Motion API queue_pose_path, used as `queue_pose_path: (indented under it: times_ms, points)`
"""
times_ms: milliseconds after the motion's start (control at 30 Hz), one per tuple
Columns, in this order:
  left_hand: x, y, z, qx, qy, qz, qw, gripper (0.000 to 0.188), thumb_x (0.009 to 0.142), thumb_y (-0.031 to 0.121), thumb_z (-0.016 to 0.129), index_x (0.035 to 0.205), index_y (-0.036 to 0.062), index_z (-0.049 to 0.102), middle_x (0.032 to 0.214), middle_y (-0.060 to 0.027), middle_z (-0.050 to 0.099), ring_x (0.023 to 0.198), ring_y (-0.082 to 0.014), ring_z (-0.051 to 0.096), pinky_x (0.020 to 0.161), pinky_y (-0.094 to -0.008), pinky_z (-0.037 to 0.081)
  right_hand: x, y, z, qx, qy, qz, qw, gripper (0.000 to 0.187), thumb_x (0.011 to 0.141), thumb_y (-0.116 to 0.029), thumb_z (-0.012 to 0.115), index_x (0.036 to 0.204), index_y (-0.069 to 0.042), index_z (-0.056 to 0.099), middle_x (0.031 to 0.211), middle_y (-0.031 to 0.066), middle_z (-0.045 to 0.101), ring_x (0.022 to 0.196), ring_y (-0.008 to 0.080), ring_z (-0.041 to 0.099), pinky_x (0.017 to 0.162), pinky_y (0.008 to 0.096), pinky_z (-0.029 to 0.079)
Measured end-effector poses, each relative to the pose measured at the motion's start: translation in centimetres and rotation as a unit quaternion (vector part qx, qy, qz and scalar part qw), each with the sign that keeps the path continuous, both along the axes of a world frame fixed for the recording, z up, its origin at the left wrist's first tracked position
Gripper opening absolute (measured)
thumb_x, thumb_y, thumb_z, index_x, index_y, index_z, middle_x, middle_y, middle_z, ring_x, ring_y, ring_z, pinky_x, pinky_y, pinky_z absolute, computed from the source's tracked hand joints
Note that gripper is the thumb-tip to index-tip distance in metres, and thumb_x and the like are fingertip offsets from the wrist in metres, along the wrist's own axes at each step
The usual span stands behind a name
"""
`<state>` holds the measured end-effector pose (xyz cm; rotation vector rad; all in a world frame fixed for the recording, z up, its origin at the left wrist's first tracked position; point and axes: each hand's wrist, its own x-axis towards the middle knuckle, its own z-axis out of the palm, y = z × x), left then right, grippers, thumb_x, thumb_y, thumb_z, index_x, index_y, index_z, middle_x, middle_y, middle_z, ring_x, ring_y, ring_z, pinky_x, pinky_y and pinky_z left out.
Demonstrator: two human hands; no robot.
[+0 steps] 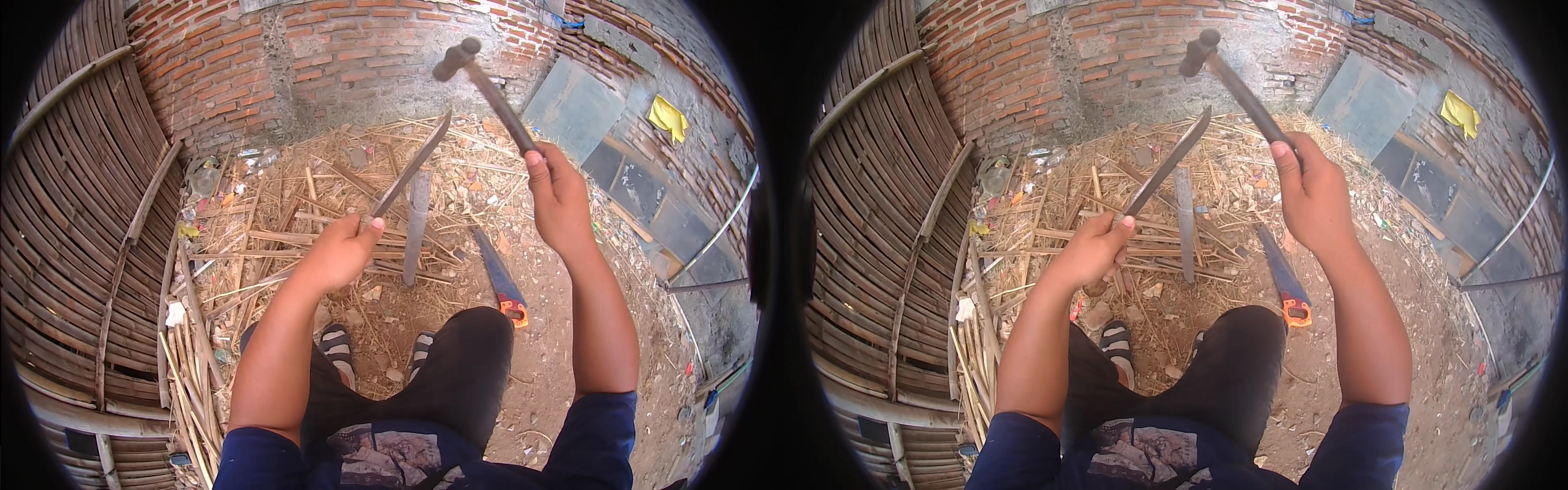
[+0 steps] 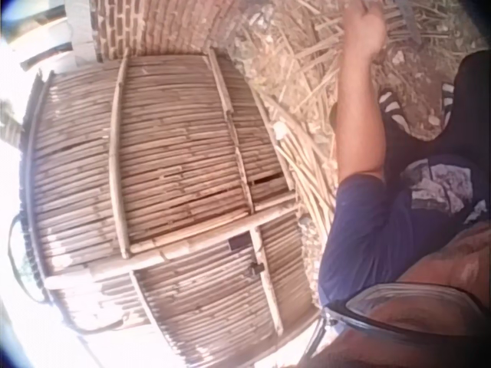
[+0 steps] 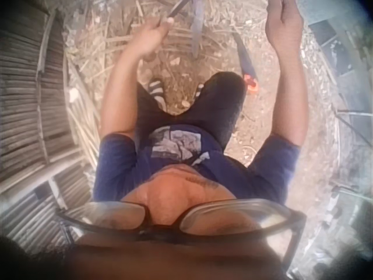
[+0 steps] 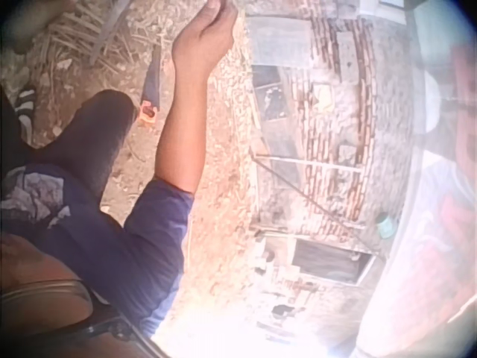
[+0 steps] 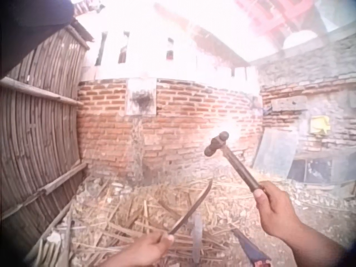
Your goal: The person splits a piece of wood by holding a machete against it and striking the blade with a hammer.
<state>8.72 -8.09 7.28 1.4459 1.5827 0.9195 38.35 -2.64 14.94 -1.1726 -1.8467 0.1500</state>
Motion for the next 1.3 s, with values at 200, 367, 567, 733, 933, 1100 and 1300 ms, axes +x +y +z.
queue_pose_path:
  times_ms: [200,367,567,733,933,1100,1300]
  points:
    - [0.3,0.3,0.3,-0.008,-0.016,0.003,1.0,0.042,0.106,0.043,0.05,0.095,0.0026,0.053,0.069,-0.0037,0.054,0.051,-0.0137,0.05,0.048,-0.031,0.04,0.7,0.2,-3.1,-0.096,-0.131,-0.032,0.986,0.035,0.105,-0.038,0.053,0.111,-0.006,0.065,0.069,0.0197,0.063,0.07,0.0369,0.067,0.065,0.046,0.05]
    - [-0.3,0.1,0.4,-0.024,-0.027,0.023,0.999,0.042,0.107,0.043,0.049,0.098,0.0021,0.055,0.069,-0.0038,0.054,0.051,-0.0138,0.05,0.049,-0.0311,0.04,1.1,1.1,-2.6,-0.106,-0.134,-0.018,0.985,0.039,0.104,-0.04,0.054,0.107,-0.005,0.069,0.07,0.0168,0.064,0.067,0.0336,0.064,0.064,0.0446,0.048]
    - [0.0,-0.4,0.2,-0.019,-0.017,0.022,0.999,0.042,0.107,0.042,0.048,0.099,0.0019,0.055,0.07,-0.0036,0.053,0.051,-0.0137,0.049,0.049,-0.031,0.04,0.8,0.0,0.3,0.036,0.083,0.029,0.995,0.037,0.106,-0.038,0.052,0.114,-0.003,0.063,0.066,0.0092,0.059,0.061,0.019,0.057,0.059,0.0352,0.044]
    - [0.1,-0.8,0.5,-0.02,-0.031,0.013,0.999,0.043,0.107,0.043,0.048,0.099,0.0018,0.055,0.07,-0.0036,0.053,0.051,-0.0136,0.049,0.048,-0.0308,0.04,-0.2,0.7,-3.1,-0.044,-0.104,-0.007,0.994,0.032,0.106,-0.037,0.051,0.109,-0.008,0.063,0.066,0.0171,0.062,0.064,0.0362,0.066,0.06,0.0447,0.048]
    - [-0.6,-0.8,0.3,-0.012,-0.03,0.013,0.999,0.044,0.106,0.042,0.05,0.094,0.0001,0.053,0.069,-0.0049,0.054,0.05,-0.0152,0.051,0.048,-0.0333,0.044,-0.2,0.3,-0.5,-0.004,-0.047,0.012,0.999,0.036,0.107,-0.038,0.05,0.109,-0.006,0.065,0.064,0.0138,0.059,0.059,0.0286,0.061,0.058,0.0411,0.046]
    - [-0.6,-0.8,0.2,-0.004,-0.026,0.002,1.0,0.044,0.106,0.041,0.051,0.092,-0.0011,0.052,0.067,-0.0058,0.055,0.049,-0.0167,0.053,0.048,-0.0353,0.047,-0.1,-0.5,-0.3,0.045,0.032,0.035,0.998,0.036,0.108,-0.038,0.048,0.114,-0.005,0.062,0.066,0.0093,0.058,0.056,0.0199,0.056,0.056,0.0382,0.045]
    - [-0.4,-0.5,0.3,-0.021,0.005,0.014,1.0,0.044,0.106,0.045,0.05,0.096,0.0021,0.054,0.07,-0.0039,0.054,0.052,-0.0142,0.051,0.049,-0.0319,0.041,-0.4,0.3,-1.3,-0.084,-0.189,-0.016,0.978,0.04,0.105,-0.041,0.052,0.111,-0.004,0.062,0.072,0.0193,0.064,0.066,0.0387,0.063,0.064,0.0468,0.048]
